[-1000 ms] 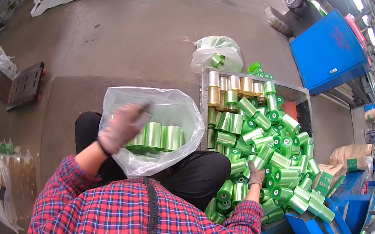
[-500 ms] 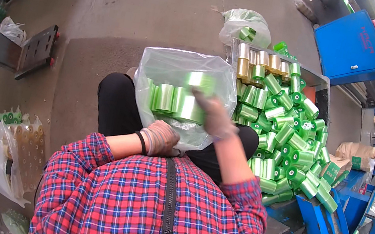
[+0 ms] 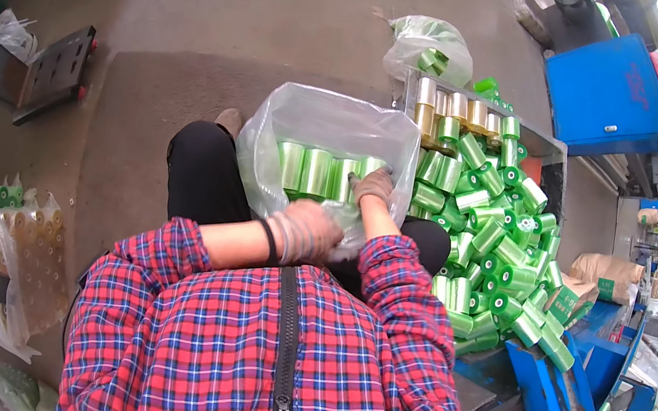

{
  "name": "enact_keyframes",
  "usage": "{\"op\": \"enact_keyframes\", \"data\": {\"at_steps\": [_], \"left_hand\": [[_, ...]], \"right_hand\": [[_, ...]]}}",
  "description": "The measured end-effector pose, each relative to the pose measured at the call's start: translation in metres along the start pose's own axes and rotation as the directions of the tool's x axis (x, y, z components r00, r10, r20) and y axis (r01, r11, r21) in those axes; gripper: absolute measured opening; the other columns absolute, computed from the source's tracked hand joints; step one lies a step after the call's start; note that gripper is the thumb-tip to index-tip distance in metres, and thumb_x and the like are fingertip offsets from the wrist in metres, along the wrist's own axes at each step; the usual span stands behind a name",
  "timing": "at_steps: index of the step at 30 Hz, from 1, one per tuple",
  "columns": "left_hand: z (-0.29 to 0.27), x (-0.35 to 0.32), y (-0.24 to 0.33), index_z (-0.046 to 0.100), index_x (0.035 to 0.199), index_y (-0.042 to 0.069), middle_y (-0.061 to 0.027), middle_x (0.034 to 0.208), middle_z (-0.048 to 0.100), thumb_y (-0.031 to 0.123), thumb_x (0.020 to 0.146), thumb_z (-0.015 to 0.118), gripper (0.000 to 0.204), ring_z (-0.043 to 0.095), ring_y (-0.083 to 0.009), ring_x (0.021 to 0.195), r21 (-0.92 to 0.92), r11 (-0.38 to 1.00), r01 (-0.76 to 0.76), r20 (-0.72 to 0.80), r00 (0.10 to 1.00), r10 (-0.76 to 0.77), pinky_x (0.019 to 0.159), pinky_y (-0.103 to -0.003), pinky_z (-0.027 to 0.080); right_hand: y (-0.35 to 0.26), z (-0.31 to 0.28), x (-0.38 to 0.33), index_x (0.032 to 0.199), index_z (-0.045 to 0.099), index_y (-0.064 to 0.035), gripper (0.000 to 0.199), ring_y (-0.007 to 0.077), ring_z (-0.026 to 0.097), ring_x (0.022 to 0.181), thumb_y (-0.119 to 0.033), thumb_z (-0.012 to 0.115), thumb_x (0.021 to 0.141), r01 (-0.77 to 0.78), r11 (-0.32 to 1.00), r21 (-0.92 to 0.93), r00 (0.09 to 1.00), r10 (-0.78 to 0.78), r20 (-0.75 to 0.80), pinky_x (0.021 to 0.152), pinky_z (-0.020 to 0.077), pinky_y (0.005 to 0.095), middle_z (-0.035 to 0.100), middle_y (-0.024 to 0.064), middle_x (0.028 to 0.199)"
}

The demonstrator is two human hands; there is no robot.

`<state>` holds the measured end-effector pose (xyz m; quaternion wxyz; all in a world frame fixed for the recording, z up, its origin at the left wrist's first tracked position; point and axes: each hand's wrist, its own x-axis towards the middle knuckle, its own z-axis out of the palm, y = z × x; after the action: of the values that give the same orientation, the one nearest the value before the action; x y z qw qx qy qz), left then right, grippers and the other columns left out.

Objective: Manually sorting and packing green industrial tape/film rolls into a large plastic bag.

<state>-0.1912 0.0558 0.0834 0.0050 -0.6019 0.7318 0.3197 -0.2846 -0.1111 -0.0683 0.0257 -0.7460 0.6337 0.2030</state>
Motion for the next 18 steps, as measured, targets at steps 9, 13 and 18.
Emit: {"op": "enact_keyframes", "data": {"at_steps": [9,13,18], "left_hand": [[-0.098,-0.079,-0.113,0.057,0.114,0.009,-0.0130,0.119,0.053,0.031,0.057,0.067,0.062,0.048,-0.0263,0.111,0.590,0.716,0.374,-0.090,0.911,-0.402,0.098,-0.038,0.033],[-0.113,-0.093,-0.079,0.055,0.113,0.005,-0.0129,0.122,0.049,0.030,0.057,0.070,0.064,0.044,-0.0295,0.115,0.377,0.823,0.425,-0.278,0.899,-0.337,0.100,-0.036,0.029],[-0.118,-0.100,-0.071,0.058,0.104,0.002,-0.0139,0.116,0.054,0.014,0.072,0.061,0.035,0.038,-0.0337,0.121,0.401,0.844,0.356,-0.491,0.861,-0.130,0.101,-0.041,0.027]], "right_hand": [[0.083,-0.178,-0.042,0.116,0.052,-0.0049,0.064,0.0272,0.058,0.098,-0.045,0.067,0.068,0.555,0.832,0.016,0.827,-0.553,0.102,0.085,0.0452,0.0329,0.058,0.0180,0.107],[0.167,-0.196,-0.046,0.113,0.054,-0.0054,0.057,0.0153,0.061,0.072,-0.043,0.066,0.072,0.387,0.694,0.606,0.903,-0.419,-0.097,0.064,0.0501,0.0268,0.061,0.0140,0.087],[0.264,-0.085,-0.055,0.103,0.057,0.0000,0.057,0.0339,0.061,0.084,-0.050,0.054,0.076,-0.101,0.961,0.256,0.993,0.083,0.081,0.077,0.0477,0.0380,0.062,0.0238,0.082]]}}
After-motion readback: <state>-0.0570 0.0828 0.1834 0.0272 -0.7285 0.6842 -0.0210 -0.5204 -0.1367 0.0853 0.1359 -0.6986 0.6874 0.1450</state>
